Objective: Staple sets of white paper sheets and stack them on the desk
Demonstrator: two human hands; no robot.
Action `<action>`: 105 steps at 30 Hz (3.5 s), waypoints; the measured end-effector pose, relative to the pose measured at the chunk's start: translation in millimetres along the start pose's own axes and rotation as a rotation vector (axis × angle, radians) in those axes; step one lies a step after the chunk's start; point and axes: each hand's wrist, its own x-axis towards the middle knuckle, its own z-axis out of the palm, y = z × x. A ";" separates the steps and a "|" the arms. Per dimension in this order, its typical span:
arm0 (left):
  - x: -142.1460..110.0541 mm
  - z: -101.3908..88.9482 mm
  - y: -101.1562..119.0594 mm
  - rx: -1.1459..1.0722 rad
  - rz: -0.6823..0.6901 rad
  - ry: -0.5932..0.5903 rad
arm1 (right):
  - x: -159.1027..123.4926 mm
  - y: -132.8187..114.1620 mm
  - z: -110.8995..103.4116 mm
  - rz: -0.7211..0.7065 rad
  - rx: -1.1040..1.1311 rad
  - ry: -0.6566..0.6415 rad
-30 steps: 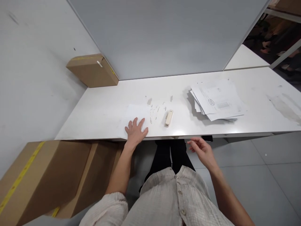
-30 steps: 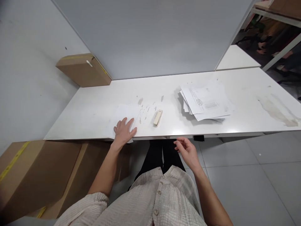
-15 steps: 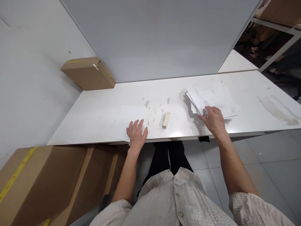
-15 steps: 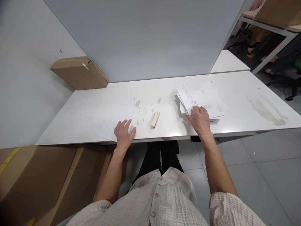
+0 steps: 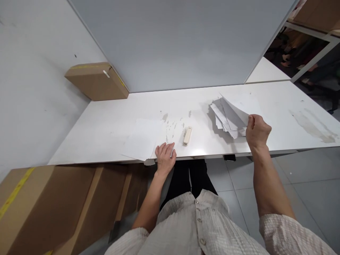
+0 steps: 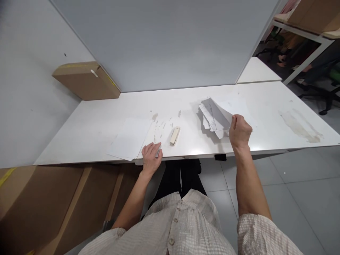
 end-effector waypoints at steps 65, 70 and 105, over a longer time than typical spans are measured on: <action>3.3 -31.9 58.8 -1.009 -0.316 0.102 | -128.5 -122.3 -2.0 0.451 0.910 -0.331; -10.7 -40.2 42.9 -1.167 -0.312 -0.344 | -120.1 -111.7 -5.1 0.481 0.947 -0.135; 42.0 -90.8 32.8 -0.409 0.055 -0.250 | -44.5 -127.9 -48.8 -0.755 -0.058 -0.519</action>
